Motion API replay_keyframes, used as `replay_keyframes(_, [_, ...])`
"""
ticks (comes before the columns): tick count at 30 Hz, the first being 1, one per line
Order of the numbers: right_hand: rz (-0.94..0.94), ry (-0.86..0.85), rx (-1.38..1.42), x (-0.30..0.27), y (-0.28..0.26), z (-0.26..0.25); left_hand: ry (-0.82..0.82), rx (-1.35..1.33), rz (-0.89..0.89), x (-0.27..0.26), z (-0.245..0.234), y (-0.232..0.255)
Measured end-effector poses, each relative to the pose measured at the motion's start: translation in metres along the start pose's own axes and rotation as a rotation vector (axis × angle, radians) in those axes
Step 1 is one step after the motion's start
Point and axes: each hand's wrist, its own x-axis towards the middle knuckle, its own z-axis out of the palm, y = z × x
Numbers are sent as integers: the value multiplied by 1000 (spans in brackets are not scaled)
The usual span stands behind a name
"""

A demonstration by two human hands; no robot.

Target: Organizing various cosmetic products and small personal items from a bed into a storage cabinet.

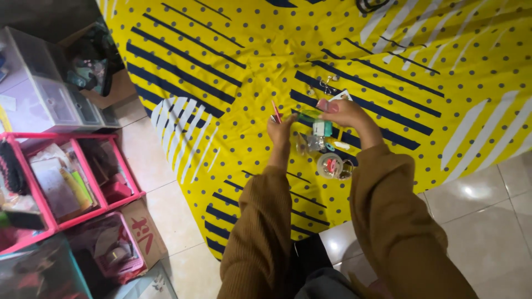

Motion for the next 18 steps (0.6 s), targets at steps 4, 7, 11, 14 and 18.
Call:
replay_keyframes(4, [141, 152, -45, 4, -12, 13, -43, 282, 76, 42, 7, -32])
replay_keyframes(7, [-78, 286, 97, 31, 8, 45, -119, 347, 15, 45, 6, -34])
replay_keyframes(11, [-709, 215, 228, 46, 19, 73, -250, 318, -188, 6, 6, 57])
replay_keyframes(14, [-211, -137, 617, 28, 12, 76, -347, 260, -226, -18, 8, 117])
replay_keyframes(18, [-122, -93, 743, -31, -13, 38, -466, 248, -75, -42, 3, 177])
